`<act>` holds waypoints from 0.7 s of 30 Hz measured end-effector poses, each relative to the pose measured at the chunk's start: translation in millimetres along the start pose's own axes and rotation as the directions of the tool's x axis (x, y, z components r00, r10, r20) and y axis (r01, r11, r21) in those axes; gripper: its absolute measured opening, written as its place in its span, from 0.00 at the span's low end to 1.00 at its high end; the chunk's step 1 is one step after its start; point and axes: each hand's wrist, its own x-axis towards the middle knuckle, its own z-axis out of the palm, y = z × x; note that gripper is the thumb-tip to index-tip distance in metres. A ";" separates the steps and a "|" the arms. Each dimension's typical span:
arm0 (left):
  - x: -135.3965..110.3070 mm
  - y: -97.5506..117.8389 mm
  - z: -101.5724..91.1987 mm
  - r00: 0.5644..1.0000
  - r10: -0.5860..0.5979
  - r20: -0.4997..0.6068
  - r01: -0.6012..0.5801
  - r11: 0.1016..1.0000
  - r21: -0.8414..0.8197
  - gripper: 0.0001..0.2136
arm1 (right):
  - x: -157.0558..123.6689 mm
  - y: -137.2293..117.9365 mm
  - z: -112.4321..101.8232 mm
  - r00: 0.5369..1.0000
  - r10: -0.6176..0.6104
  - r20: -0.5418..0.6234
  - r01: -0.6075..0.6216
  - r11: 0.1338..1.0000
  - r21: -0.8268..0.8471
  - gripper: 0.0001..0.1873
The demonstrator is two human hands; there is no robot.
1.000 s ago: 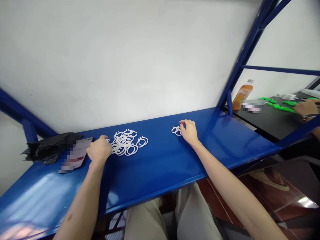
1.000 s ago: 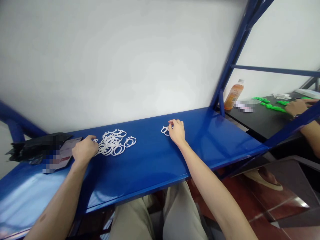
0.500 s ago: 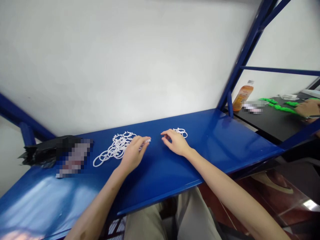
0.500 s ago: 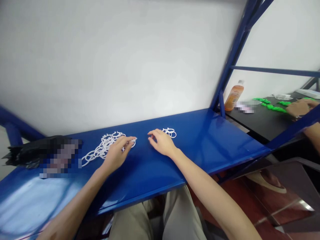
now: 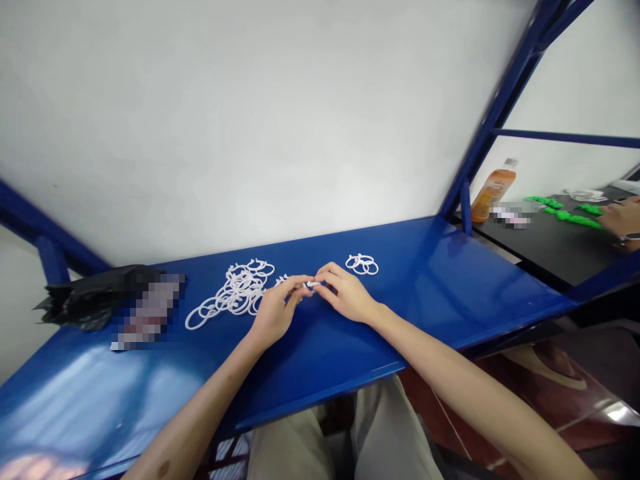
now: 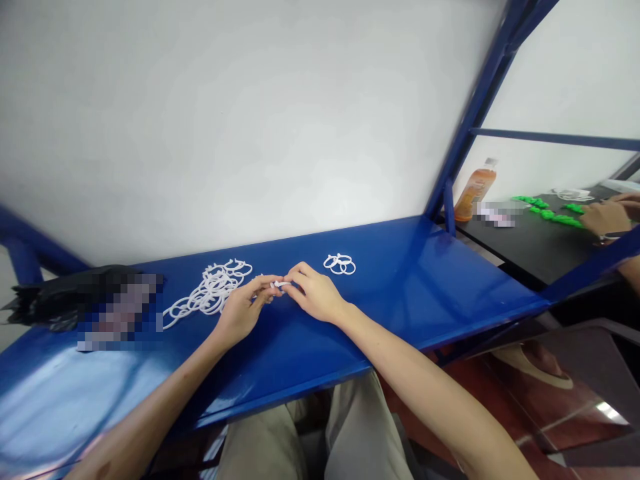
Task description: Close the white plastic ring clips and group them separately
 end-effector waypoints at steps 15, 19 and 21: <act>-2.9 3.2 1.3 0.995 0.002 -0.096 0.007 0.996 0.094 0.07 | -7.8 5.0 14.2 0.985 -0.151 0.080 0.167 0.951 -0.259 0.15; -6.7 1.6 3.6 0.996 0.028 -0.085 -0.015 0.989 0.150 0.05 | -10.4 6.8 16.4 0.972 -0.209 0.109 0.235 0.901 -0.364 0.14; -8.6 -0.3 4.5 0.995 0.055 -0.079 -0.041 0.983 0.177 0.06 | -11.3 6.9 16.5 0.965 -0.226 0.132 0.261 0.876 -0.406 0.14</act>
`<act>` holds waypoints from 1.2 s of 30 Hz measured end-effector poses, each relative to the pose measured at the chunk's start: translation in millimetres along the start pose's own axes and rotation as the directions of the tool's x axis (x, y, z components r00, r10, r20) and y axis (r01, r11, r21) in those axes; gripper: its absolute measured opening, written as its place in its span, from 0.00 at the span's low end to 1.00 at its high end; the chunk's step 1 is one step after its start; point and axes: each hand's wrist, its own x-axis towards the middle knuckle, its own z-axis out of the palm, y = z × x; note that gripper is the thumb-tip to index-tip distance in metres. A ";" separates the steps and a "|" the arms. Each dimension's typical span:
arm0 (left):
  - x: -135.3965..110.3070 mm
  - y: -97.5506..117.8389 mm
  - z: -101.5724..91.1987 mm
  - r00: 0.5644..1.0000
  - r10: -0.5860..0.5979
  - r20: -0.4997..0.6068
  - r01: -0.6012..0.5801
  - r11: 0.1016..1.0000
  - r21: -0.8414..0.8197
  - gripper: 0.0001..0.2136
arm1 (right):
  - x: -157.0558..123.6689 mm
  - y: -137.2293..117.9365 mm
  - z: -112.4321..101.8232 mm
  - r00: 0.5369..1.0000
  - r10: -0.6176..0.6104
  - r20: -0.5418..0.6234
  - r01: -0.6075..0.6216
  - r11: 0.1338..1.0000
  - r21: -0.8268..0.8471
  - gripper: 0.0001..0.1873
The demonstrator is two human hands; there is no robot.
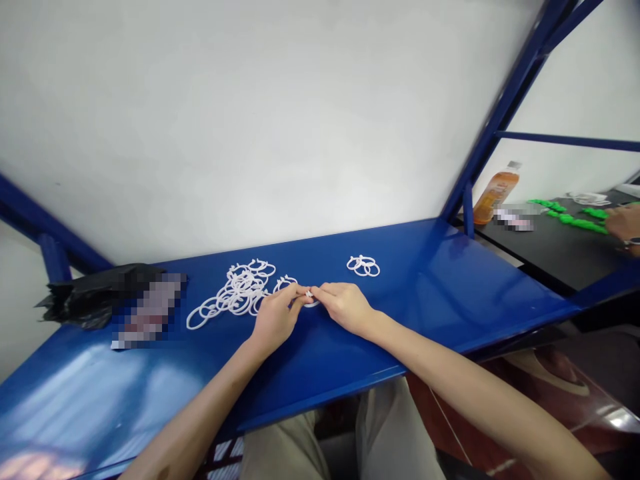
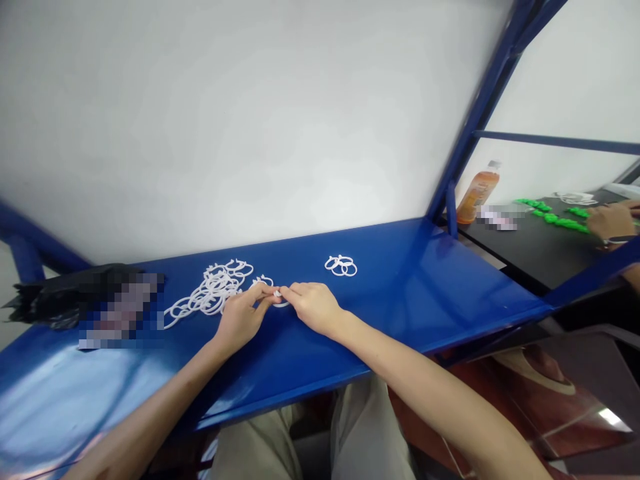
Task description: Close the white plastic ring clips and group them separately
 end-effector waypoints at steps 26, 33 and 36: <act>16.4 -29.3 -27.2 0.995 0.089 0.056 -0.104 0.885 0.454 0.18 | 7.5 31.8 -25.5 0.892 0.451 -0.038 -0.451 0.880 -0.150 0.16; 12.9 -43.3 -19.7 0.989 0.068 0.135 -0.129 0.846 0.517 0.06 | -8.3 75.6 -42.8 0.682 0.710 -0.175 -0.721 0.693 0.005 0.10; 13.0 -41.9 -20.1 0.985 0.105 0.134 -0.158 0.860 0.485 0.05 | -9.4 75.7 -45.2 0.660 0.738 -0.137 -0.749 0.660 -0.054 0.13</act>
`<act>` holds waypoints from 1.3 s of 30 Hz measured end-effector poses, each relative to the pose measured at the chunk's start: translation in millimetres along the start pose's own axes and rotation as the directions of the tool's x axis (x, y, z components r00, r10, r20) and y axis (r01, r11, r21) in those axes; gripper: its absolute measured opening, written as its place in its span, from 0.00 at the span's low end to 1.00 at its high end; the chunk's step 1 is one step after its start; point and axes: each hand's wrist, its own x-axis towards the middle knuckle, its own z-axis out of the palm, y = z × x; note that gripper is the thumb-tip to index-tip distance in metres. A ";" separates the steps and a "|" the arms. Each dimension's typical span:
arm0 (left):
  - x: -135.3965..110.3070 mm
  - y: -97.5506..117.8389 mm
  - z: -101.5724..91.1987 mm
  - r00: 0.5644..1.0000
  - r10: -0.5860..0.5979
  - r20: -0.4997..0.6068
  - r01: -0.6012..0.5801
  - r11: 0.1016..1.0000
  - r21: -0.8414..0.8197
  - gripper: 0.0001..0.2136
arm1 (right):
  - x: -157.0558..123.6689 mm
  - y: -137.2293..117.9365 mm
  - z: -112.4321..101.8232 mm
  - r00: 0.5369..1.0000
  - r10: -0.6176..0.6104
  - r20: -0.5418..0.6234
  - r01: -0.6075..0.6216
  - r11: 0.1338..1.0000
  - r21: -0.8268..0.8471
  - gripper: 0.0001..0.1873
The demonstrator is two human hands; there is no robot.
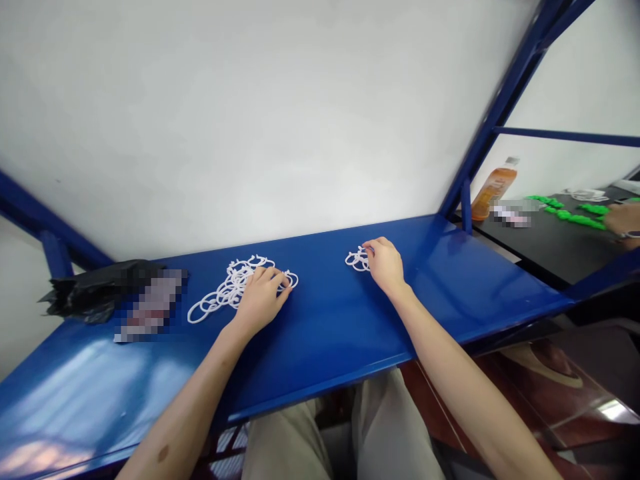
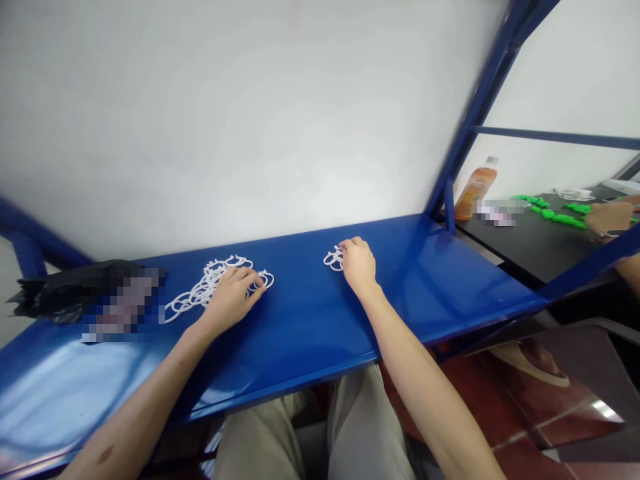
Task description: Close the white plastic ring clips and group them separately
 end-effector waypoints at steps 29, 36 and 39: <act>5.8 18.6 -12.3 0.969 0.069 -0.237 -0.104 0.985 -0.135 0.08 | -11.8 -22.5 8.2 0.964 -0.262 -0.043 0.264 0.964 0.030 0.09; 3.5 30.4 -12.4 0.969 0.166 -0.184 -0.181 0.981 -0.065 0.09 | -29.9 -53.4 12.4 0.908 -0.399 0.128 0.276 0.800 0.532 0.10; 1.5 42.3 -10.6 0.962 0.247 -0.115 -0.252 0.967 -0.030 0.10 | -39.4 -65.3 16.1 0.887 -0.399 0.233 0.129 0.699 0.704 0.10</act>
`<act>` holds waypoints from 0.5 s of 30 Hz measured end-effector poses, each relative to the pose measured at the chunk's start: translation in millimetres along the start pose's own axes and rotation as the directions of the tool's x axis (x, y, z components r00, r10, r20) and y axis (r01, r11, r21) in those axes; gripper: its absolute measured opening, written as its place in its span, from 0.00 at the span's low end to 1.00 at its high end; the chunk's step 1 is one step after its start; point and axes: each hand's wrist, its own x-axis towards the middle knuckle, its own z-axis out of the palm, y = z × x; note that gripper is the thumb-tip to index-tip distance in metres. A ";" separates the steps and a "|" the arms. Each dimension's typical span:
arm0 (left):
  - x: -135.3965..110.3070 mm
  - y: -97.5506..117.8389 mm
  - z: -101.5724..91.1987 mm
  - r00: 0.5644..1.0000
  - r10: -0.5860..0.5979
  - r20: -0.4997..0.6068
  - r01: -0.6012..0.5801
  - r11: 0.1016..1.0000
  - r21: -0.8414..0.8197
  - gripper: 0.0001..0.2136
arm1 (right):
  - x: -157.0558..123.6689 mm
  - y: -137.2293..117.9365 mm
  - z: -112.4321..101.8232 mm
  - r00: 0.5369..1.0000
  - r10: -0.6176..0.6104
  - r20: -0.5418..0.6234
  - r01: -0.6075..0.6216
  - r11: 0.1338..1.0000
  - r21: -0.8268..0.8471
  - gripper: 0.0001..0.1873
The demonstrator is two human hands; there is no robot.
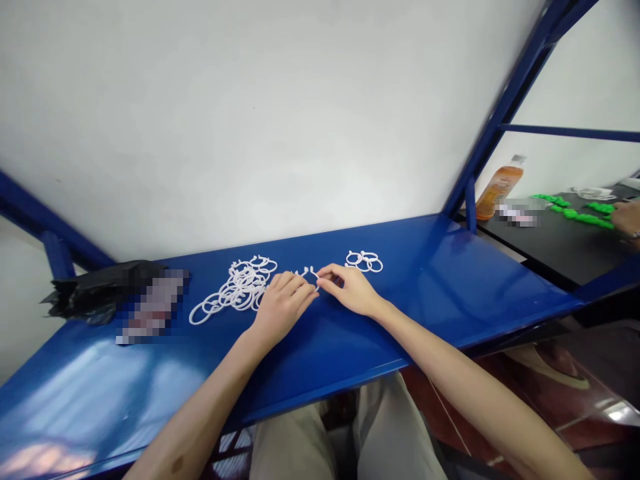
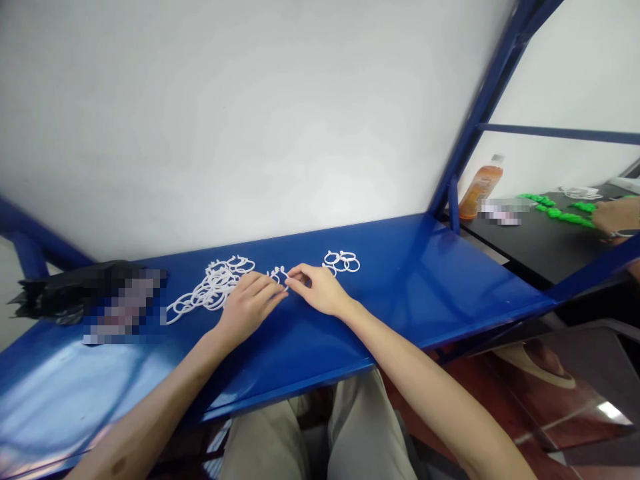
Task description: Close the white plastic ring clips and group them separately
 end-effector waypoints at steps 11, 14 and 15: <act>-1.0 6.9 11.5 0.945 -0.307 -0.111 0.307 0.952 -0.020 0.08 | -2.0 -1.6 6.3 1.000 0.000 0.006 0.000 1.000 0.002 0.07; -1.5 6.3 12.8 0.951 -0.310 -0.003 0.308 0.945 -0.111 0.10 | -3.6 -2.2 8.9 1.000 -0.023 0.017 0.024 0.998 -0.060 0.07; -1.8 6.8 12.7 0.952 -0.306 0.014 0.305 0.943 -0.135 0.10 | -4.6 -2.2 9.7 0.999 -0.043 0.016 0.045 0.994 -0.096 0.07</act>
